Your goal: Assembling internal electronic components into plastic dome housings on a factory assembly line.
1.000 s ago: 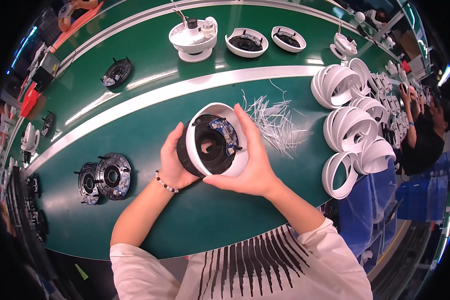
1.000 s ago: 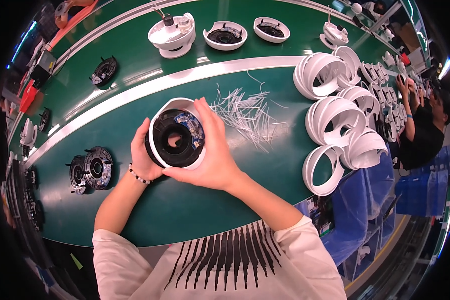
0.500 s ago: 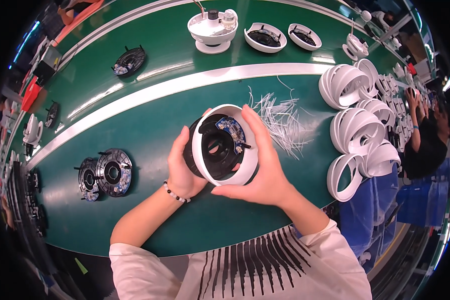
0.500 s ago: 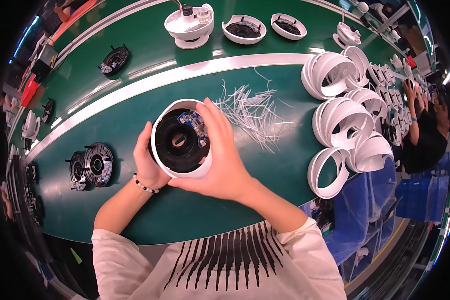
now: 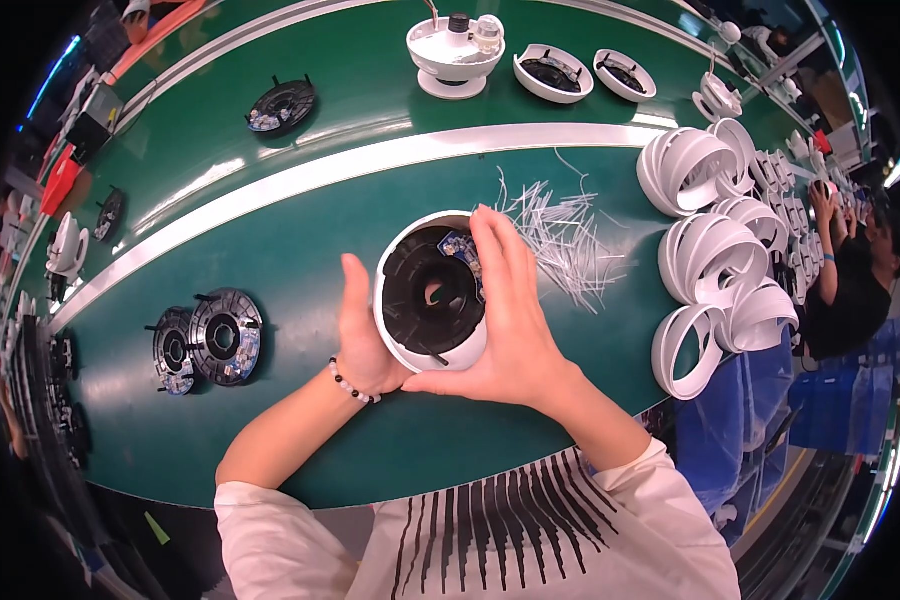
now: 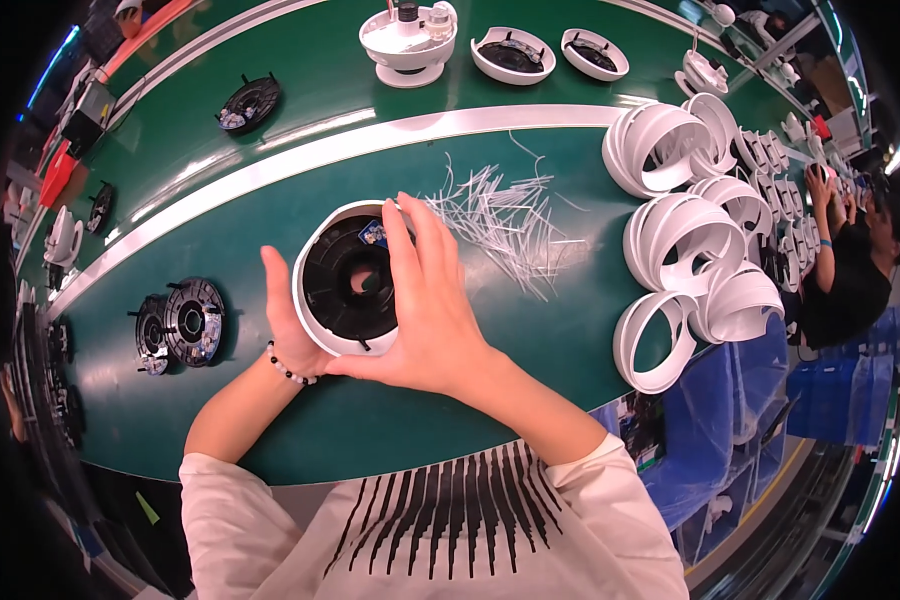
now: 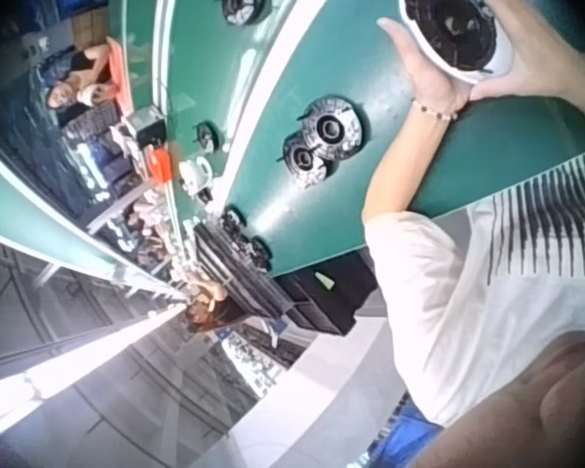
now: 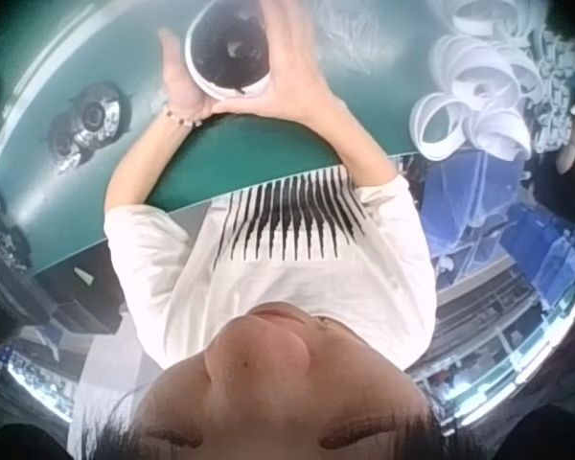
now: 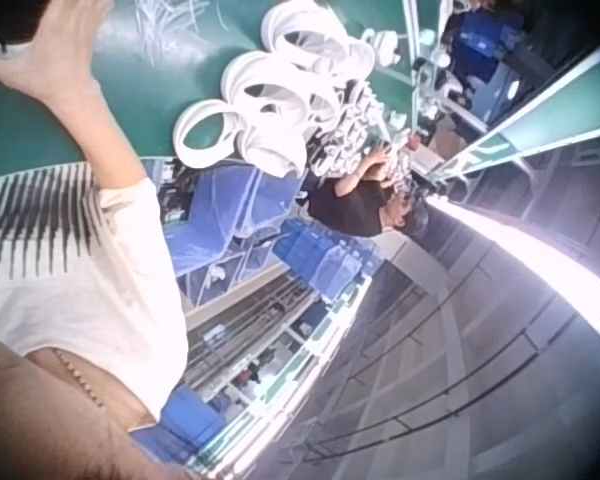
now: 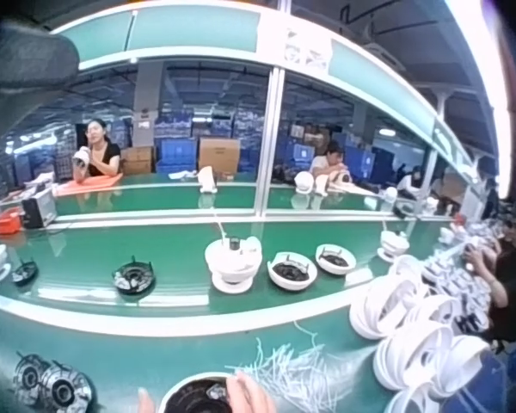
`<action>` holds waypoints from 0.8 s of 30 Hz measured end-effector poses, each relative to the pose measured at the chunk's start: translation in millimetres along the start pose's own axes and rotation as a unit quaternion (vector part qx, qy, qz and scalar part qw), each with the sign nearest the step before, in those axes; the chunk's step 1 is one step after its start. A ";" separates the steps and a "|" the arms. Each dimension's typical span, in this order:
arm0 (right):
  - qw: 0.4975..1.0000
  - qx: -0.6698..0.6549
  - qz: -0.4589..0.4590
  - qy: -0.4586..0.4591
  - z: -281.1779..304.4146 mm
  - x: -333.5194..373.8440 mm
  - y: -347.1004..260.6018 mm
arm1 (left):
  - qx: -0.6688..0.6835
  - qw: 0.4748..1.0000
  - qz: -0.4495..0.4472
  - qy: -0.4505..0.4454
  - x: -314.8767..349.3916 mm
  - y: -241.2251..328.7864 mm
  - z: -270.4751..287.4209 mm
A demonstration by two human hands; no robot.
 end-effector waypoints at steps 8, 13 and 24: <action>0.999 -0.022 -0.033 -0.011 0.4 -2.0 7.6 | -0.078 0.994 -0.068 -0.032 9.3 -5.6 -3.6; 0.997 -0.048 -0.054 0.040 1.4 2.7 5.1 | -0.069 0.993 -0.093 -0.004 11.2 -5.6 -10.5; 0.992 -0.057 -0.019 0.113 67.6 26.7 2.1 | -0.032 0.982 -0.148 0.110 -52.1 18.2 -48.2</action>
Point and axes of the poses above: each hand's wrist, its own x-axis away from the middle knuckle, its own z-axis out of the back of the hand, y = z × x, the point moved 7 cm from there along -x, towards the middle knuckle, and after that the axes turned 14 degrees about x, right-handed, at the moved point
